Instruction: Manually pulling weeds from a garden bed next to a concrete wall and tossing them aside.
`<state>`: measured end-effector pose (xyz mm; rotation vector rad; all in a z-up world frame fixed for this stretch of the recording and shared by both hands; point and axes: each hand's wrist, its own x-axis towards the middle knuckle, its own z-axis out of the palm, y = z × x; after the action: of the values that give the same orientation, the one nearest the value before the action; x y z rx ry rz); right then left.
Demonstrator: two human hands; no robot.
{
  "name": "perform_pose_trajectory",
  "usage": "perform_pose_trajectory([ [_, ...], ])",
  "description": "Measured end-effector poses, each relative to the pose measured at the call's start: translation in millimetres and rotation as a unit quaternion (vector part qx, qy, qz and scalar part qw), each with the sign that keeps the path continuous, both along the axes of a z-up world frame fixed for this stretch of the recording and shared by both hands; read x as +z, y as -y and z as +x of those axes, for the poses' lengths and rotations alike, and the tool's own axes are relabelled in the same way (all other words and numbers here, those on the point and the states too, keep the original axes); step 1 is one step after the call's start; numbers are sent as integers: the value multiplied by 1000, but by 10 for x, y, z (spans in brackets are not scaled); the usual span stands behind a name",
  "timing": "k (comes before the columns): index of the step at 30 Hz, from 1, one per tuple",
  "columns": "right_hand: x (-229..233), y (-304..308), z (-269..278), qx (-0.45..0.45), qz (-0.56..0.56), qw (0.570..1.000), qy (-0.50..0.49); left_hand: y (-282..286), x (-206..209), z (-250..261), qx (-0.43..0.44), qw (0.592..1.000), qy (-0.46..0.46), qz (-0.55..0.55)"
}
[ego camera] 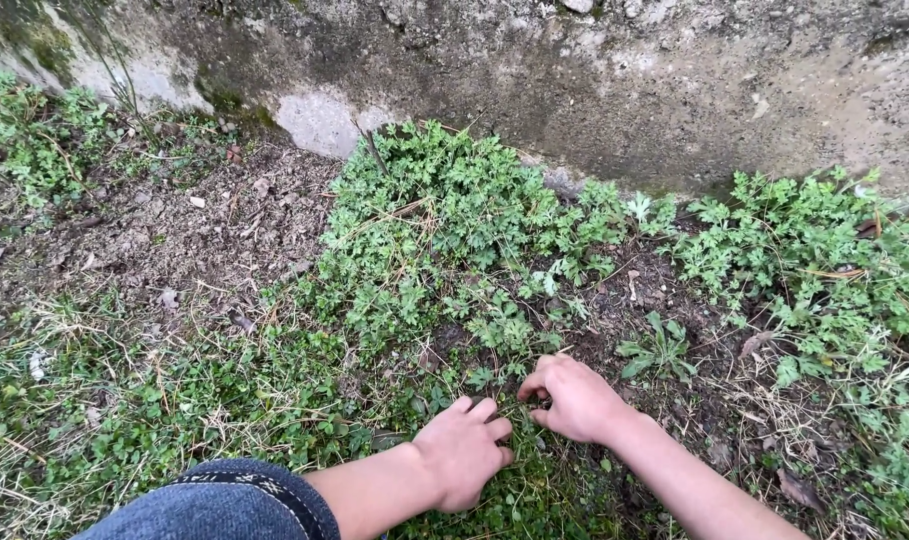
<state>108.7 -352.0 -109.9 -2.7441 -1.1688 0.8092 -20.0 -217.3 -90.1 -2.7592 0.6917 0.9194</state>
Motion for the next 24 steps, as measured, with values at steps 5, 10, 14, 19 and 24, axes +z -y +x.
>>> perform_pose_trajectory([
  [5, -138, 44, 43, 41, 7, 999, 34, -10, -60, 12, -5, 1000, 21, -4],
  [10, -251, 42, 74, 9, 40, 997, 61, -24, -72, 31, 0, 999, 32, -21],
  [14, -309, 48, 81, -15, 61, 996, 69, -28, -162, 60, 7, 998, 47, -36],
  [19, -304, 34, 78, -56, 41, 997, 42, -34, -224, 72, 3, 997, 60, -41],
  [24, -222, 21, 143, -71, 45, 996, -19, -33, -194, 78, 4, 998, 52, -40],
])
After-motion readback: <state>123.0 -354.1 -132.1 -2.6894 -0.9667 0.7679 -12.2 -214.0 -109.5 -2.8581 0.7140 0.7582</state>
